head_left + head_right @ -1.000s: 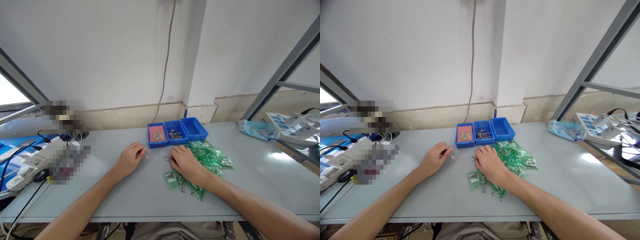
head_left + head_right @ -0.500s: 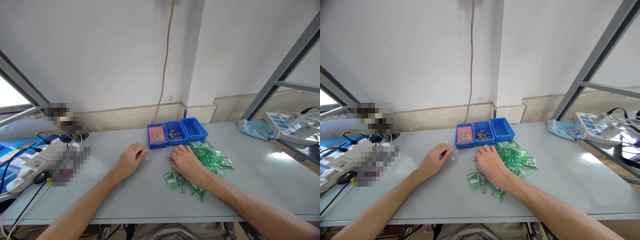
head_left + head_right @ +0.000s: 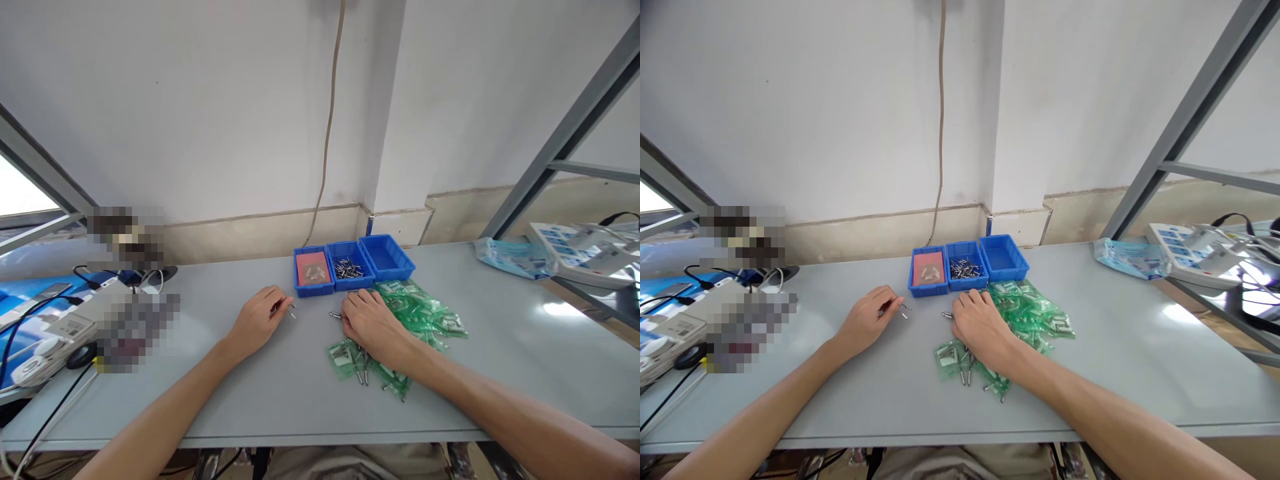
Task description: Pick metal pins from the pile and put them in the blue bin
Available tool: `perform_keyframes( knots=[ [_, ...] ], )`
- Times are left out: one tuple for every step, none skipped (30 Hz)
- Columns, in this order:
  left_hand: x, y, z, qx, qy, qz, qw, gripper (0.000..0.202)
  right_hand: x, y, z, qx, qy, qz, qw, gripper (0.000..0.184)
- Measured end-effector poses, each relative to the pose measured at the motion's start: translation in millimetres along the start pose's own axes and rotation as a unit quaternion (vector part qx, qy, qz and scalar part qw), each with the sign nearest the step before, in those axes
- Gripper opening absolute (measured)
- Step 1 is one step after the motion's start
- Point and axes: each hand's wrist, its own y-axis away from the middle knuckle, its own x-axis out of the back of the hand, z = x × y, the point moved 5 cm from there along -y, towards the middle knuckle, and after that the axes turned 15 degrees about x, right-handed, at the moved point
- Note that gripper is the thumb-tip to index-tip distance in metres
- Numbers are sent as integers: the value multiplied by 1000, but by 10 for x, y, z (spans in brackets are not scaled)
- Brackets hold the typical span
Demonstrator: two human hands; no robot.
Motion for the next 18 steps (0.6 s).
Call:
perform_keyframes(
  knots=[
    [3, 1, 4, 0, 3, -1, 1000, 35, 1, 0, 0, -3, -8, -1, 1000, 13],
    [6, 1, 7, 0, 4, -2, 1000, 35, 2, -1, 2, -6, -19, -2, 1000, 13],
    [8, 2, 8, 1, 5, -3, 1000, 35, 4, -1, 5, -10, -33, -2, 999, 12],
    [9, 2, 7, 1, 4, -2, 1000, 35, 9, -1, 10, -15, -50, 0, 999, 12],
    [10, 2, 4, 0, 3, -1, 1000, 35, 15, -1, 16, -21, -69, 5, 997, 11],
    [11, 1, 0, -1, 2, 0, 1000, 35, 25, 0, 23, -28, -88, 13, 996, 11],
    [10, 0, -5, -2, 2, 2, 1000, 35, 39, 1, 33, -35, -107, 24, 993, 12],
    [8, 0, -10, -3, 1, 2, 1000, 35, 55, 4, 43, -43, -123, 37, 991, 13],
    [5, 0, -14, -3, 1, 3, 1000, 35, 74, 8, 55, -51, -138, 52, 988, 14],
    [3, 0, -18, -4, 1, 3, 1000, 35, 92, 14, 69, -60, -152, 67, 984, 15],
    [1, 0, -20, -3, 1, 3, 1000, 34, 108, 20, 84, -70, -166, 82, 980, 16],
    [-1, 1, -22, -3, 0, 2, 1000, 34, 122, 28, 102, -81, -182, 94, 975, 16],
    [-3, 2, -23, -2, -1, 0, 1000, 34, 130, 36, 123, -95, -200, 104, 970, 15],
    [-5, 2, -23, -1, -2, -1, 1000, 35, 133, 46, 145, -112, -220, 110, 963, 14],
    [-6, 1, -23, 1, -4, -2, 1000, 35, 134, 56, 167, -130, -241, 114, 955, 13],
    [-6, 1, -22, 1, -6, -1, 1000, 36, 135, 65, 185, -145, -263, 116, 947, 12],
    [-6, 0, -21, 0, -8, 0, 1000, 36, 138, 70, 198, -156, -284, 118, 939, 11],
    [-6, -1, -19, -2, -9, 1, 1000, 36, 144, 73, 206, -162, -305, 119, 931, 11]
  ],
)
